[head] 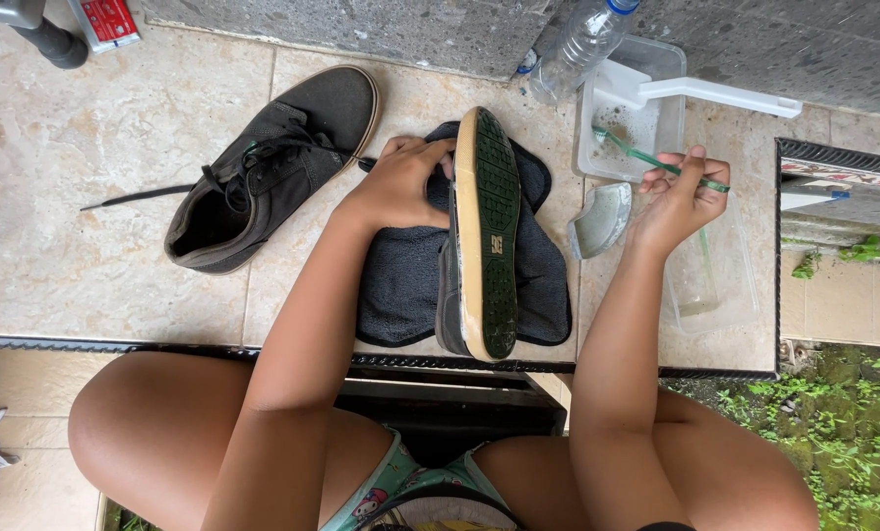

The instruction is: The person scrubs the sole of a black shoe with a toothbrush, repeatedly dipping the brush into a container of soapy water. The shoe is placed on a dark cloth on a tiled surface. The person then flips the shoe and scrubs the upper fabric.

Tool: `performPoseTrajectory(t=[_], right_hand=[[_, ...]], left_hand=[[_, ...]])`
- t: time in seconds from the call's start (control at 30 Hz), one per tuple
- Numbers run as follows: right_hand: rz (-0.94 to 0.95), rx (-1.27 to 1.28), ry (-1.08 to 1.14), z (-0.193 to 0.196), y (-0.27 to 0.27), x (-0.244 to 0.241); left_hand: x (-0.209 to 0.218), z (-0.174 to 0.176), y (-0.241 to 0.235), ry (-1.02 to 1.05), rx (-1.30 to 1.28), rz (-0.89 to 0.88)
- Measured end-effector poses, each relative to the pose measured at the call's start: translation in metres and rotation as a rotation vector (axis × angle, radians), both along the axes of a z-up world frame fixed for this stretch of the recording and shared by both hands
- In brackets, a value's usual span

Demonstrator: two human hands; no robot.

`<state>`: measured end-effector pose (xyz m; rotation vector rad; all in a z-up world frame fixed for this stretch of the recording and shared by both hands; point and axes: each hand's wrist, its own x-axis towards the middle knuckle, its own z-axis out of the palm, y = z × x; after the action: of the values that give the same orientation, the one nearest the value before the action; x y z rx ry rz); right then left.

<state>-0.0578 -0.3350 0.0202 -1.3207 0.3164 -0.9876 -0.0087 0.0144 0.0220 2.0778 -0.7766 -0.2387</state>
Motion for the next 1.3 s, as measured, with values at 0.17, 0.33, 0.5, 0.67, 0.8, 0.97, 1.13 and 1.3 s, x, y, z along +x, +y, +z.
performPoseTrajectory(t=[0.17, 0.33, 0.5, 0.67, 0.8, 0.97, 1.13, 1.3], right_hand=[[-0.009, -0.069, 0.008, 0.006, 0.007, -0.001], [-0.024, -0.173, 0.05, 0.015, 0.013, -0.005], [-0.017, -0.265, 0.064, 0.013, 0.012, -0.007], [0.005, -0.228, 0.053, 0.009, 0.007, -0.006], [0.011, -0.223, 0.035, 0.011, 0.012, -0.006], [0.018, -0.211, 0.029, 0.007, 0.013, -0.004], [0.062, -0.226, 0.044, 0.014, 0.018, -0.005], [0.04, -0.285, 0.051, 0.002, 0.009, 0.002]], left_hand=[[0.004, -0.002, 0.014, 0.083, 0.03, -0.089], [-0.004, 0.027, 0.017, 0.094, 0.104, -0.21], [-0.016, 0.049, 0.012, 0.143, 0.179, -0.307], [-0.022, 0.034, 0.007, 0.111, 0.287, -0.313], [-0.026, 0.035, 0.002, 0.175, 0.249, -0.339], [-0.029, 0.024, -0.002, 0.131, 0.322, -0.353], [-0.051, 0.015, -0.01, -0.016, 0.428, -0.248], [-0.099, 0.012, -0.027, -0.101, 0.387, 0.062]])
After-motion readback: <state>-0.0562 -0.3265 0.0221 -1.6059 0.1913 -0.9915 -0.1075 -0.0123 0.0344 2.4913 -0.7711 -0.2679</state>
